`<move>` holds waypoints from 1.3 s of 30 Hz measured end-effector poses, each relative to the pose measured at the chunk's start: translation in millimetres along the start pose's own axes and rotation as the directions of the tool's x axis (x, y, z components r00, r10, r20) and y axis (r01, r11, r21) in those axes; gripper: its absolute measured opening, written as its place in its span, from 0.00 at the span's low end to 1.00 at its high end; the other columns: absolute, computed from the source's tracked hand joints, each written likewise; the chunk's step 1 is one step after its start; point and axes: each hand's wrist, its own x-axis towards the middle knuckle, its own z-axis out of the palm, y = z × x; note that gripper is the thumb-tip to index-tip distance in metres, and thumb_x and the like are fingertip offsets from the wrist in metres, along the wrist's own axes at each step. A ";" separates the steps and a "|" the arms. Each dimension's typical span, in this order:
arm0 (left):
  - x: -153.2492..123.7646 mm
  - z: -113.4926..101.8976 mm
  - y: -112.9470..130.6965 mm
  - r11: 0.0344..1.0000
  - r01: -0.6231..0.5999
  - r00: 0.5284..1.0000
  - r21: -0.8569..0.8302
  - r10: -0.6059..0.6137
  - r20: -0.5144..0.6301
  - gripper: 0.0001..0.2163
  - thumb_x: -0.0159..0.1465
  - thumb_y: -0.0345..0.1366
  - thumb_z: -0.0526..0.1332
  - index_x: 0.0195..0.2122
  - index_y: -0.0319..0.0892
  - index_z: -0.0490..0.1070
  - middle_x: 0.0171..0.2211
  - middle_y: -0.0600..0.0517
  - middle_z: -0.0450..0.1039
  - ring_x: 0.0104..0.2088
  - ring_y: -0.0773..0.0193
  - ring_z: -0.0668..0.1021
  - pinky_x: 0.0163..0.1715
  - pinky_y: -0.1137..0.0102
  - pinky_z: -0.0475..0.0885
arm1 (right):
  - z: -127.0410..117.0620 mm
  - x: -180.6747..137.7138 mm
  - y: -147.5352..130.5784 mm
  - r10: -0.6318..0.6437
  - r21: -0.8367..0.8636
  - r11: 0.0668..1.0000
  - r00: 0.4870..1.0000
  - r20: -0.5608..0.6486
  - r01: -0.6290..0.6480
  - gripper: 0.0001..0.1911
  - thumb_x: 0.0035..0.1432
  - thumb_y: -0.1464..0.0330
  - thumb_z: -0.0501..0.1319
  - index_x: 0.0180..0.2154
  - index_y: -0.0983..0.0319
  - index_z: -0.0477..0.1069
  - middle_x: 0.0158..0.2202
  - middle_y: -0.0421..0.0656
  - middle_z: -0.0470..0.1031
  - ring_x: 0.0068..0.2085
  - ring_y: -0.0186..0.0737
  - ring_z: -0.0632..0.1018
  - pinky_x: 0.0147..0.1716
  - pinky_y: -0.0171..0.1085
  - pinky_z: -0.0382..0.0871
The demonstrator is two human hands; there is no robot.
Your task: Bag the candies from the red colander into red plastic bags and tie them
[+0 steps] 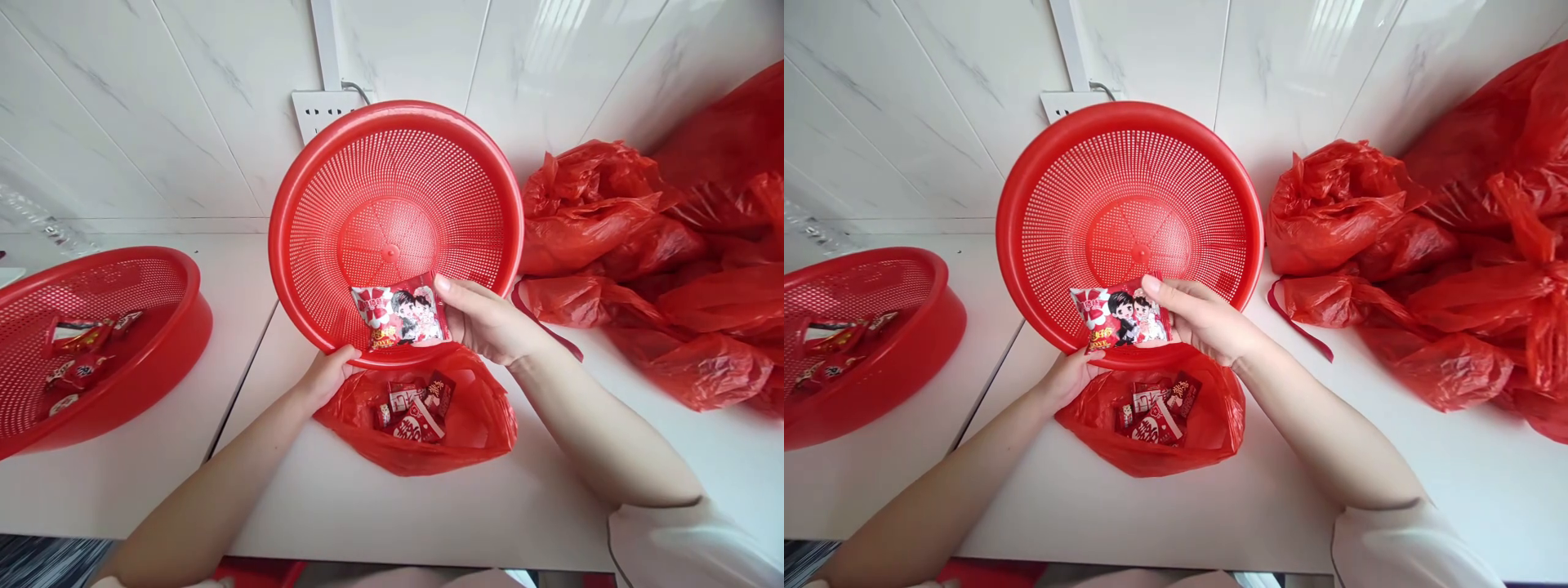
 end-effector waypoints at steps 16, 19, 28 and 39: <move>-1.2 1.9 1.7 0.999 0.033 0.999 0.005 -0.033 -0.016 0.21 0.53 0.29 0.61 0.49 0.35 0.71 0.39 0.44 0.80 0.39 0.50 0.81 0.41 0.56 0.76 | -3.3 4.2 12.0 -0.224 -0.310 0.928 0.974 -0.018 0.208 0.20 0.47 0.70 0.71 0.44 0.62 0.72 0.41 0.43 0.78 0.41 0.40 0.79 0.43 0.42 0.76; -0.2 -0.7 -0.6 0.999 0.043 0.999 0.006 -0.043 -0.012 0.20 0.53 0.29 0.61 0.49 0.35 0.71 0.39 0.43 0.80 0.40 0.49 0.81 0.42 0.55 0.76 | -3.2 4.6 12.7 -0.222 -0.331 0.920 0.975 0.005 0.211 0.20 0.47 0.69 0.71 0.44 0.62 0.71 0.41 0.44 0.77 0.40 0.40 0.79 0.44 0.43 0.75; -2.3 2.3 5.7 0.999 0.035 0.999 -0.009 -0.035 -0.013 0.12 0.53 0.29 0.60 0.39 0.34 0.74 0.38 0.43 0.80 0.40 0.49 0.81 0.42 0.55 0.76 | -6.8 -5.8 -1.2 -0.143 -0.749 0.659 0.989 -0.044 0.062 0.27 0.58 0.64 0.63 0.57 0.59 0.58 0.32 0.37 0.71 0.29 0.32 0.72 0.29 0.34 0.68; 1.1 -8.9 30.3 0.991 -0.118 0.993 -0.069 0.116 -0.038 0.06 0.55 0.29 0.59 0.33 0.35 0.74 0.39 0.45 0.79 0.43 0.54 0.80 0.46 0.61 0.76 | -10.8 -9.3 1.8 -0.043 -0.981 -0.125 0.988 -0.147 -0.151 0.12 0.63 0.63 0.53 0.43 0.59 0.70 0.34 0.46 0.78 0.34 0.43 0.77 0.31 0.38 0.64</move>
